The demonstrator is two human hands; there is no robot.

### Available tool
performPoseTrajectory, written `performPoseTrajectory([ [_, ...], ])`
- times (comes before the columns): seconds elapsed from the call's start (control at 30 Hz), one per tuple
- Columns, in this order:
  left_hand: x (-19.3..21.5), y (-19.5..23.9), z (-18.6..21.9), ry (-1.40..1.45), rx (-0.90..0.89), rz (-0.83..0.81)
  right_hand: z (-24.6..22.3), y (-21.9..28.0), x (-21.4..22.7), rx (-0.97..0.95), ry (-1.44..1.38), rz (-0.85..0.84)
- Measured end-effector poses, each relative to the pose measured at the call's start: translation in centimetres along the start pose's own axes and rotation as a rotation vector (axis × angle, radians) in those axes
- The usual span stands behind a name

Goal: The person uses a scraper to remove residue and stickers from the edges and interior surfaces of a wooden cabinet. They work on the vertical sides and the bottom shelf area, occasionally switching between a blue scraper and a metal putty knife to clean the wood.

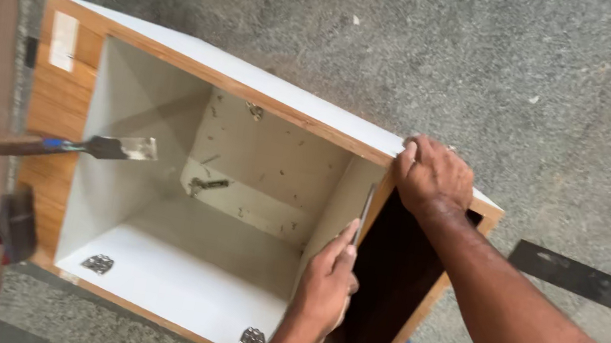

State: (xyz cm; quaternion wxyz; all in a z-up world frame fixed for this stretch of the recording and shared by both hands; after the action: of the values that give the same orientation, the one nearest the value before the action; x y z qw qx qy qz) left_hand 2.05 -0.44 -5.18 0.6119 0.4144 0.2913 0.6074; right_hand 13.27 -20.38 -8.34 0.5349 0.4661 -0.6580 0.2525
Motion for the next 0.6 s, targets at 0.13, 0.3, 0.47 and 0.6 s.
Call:
performPoseTrajectory([
  [0.13, 0.0, 0.2, -1.8, 0.083, 0.118, 0.048, 0.1, 0.9, -1.2, -0.016, 0.122, -0.120],
  [0.3, -0.4, -1.5, 0.8, -0.114, -0.287, 0.092, 0.8, 0.5, -1.8, -0.031, 0.094, -0.142],
  [0.47, 0.4, -1.2, -0.7, -0.146, -0.104, 0.006, -0.2, 0.2, -0.7, -0.017, 0.099, -0.132],
  [0.6, 0.4, -1.5, -1.1, -0.146, -0.211, 0.057, 0.9, 1.4, -1.4, -0.043, 0.106, -0.125],
])
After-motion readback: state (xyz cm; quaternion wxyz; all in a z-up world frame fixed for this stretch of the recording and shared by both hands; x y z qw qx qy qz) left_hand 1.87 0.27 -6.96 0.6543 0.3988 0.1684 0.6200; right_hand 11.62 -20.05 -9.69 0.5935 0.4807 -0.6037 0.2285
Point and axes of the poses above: each hand's wrist, its own y-axis away from the middle knuckle, its own x-axis out of the back of the hand, z = x × y, the point moved 7 cm from there along -y, towards the middle knuckle, and after that the axes turned 14 degrees about z, right-handed, at the moved point
